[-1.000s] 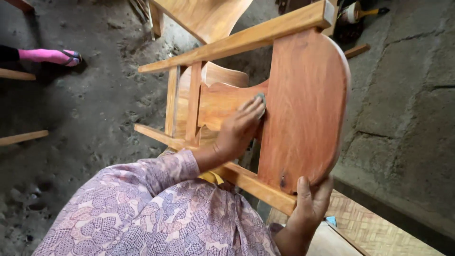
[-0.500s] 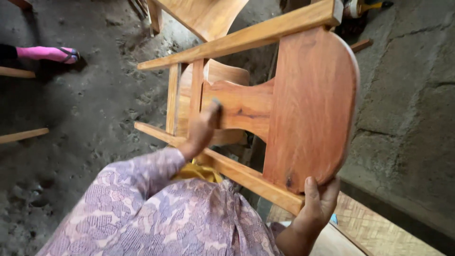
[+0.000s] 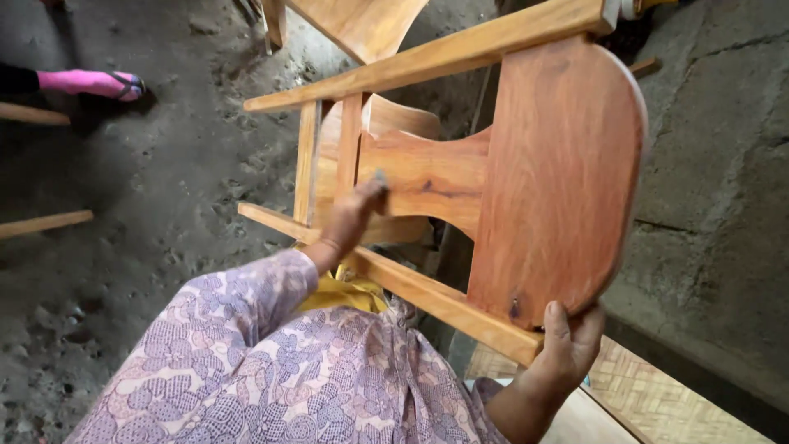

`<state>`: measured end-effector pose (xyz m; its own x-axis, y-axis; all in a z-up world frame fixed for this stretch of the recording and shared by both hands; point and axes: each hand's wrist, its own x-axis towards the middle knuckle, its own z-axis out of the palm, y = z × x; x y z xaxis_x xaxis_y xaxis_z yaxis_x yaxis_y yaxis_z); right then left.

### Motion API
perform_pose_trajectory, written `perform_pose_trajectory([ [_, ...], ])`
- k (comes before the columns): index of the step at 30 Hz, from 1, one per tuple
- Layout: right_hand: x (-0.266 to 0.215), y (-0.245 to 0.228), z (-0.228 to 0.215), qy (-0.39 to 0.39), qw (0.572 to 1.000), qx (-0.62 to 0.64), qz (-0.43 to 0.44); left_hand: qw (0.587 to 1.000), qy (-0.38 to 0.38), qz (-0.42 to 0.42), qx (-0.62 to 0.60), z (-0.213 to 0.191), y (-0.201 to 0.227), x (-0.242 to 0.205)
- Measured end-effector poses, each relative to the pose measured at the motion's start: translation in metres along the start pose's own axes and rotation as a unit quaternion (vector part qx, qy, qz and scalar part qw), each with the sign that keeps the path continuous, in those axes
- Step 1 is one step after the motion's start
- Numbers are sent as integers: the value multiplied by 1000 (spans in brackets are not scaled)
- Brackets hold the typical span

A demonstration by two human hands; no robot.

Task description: The person sands the backrest and seat of a wooden chair using a sanding block. They hold the chair upright initially, then place it between their legs while sitting on the floor to continue smoothing the surfaces.

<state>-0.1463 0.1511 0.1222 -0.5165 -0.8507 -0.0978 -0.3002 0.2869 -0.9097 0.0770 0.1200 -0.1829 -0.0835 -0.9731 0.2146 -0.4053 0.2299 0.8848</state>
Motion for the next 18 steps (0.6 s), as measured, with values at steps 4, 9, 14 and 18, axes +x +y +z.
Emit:
perform_pose_trajectory([
  [4,6,6,-3,10,1000,23,10,987,31,-156,33,21,-33,-18],
  [9,14,14,-8,11,998,54,12,989,31,-143,36,19,39,10],
  [14,27,24,-18,-4,1000,4,-11,996,69,62,18,21,121,33],
  [18,20,9,-19,-62,997,19,-32,976,59,183,-98,-10,189,31],
])
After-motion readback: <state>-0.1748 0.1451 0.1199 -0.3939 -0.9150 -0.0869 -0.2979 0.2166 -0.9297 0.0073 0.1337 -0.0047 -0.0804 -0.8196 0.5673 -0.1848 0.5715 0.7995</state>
